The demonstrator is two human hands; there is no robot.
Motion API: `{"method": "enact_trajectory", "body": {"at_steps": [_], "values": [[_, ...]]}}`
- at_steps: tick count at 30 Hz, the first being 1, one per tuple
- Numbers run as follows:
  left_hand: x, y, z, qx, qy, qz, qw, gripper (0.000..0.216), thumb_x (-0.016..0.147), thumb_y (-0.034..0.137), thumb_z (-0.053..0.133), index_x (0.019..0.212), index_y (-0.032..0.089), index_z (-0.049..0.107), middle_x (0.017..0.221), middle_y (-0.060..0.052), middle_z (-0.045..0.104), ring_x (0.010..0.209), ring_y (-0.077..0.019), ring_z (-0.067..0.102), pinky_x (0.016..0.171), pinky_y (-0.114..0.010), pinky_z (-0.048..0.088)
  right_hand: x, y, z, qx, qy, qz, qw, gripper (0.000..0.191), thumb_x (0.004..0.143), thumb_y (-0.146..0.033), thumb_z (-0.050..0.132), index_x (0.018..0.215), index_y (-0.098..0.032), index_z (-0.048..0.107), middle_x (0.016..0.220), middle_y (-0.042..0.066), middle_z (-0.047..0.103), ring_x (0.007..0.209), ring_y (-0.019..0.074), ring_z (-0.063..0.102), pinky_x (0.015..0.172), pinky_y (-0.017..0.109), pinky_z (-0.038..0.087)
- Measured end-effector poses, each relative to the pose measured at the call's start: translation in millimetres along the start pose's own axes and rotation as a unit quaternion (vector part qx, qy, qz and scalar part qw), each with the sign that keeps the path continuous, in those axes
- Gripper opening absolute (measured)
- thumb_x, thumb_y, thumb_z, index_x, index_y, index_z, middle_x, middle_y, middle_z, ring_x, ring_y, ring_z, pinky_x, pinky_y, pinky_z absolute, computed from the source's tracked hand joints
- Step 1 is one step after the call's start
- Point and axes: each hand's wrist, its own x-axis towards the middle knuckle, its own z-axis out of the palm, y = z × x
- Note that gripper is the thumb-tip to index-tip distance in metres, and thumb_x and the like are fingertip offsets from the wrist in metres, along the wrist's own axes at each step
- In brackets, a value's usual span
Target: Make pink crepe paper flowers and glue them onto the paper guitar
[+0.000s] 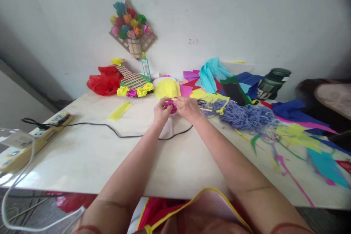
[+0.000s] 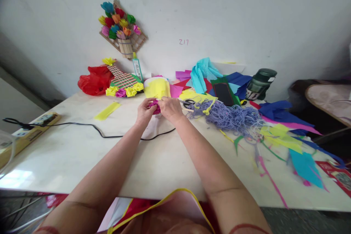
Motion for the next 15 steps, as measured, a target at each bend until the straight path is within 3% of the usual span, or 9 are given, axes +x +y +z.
{"method": "enact_trajectory", "body": {"at_steps": [15], "values": [[-1.3,5.4,0.4,-0.005,-0.013,-0.029,0.999,0.023,0.06,0.02,0.057,0.083,0.019,0.059,0.066,0.001,0.062,0.062,-0.0137,0.061,0.061,-0.026,0.05,-0.2,2.1,-3.2,-0.029,-0.019,-0.045,0.998,0.037,0.092,-0.023,0.03,0.096,-0.016,0.067,0.094,0.01,0.065,0.081,0.0191,0.059,0.064,0.029,0.033]]}}
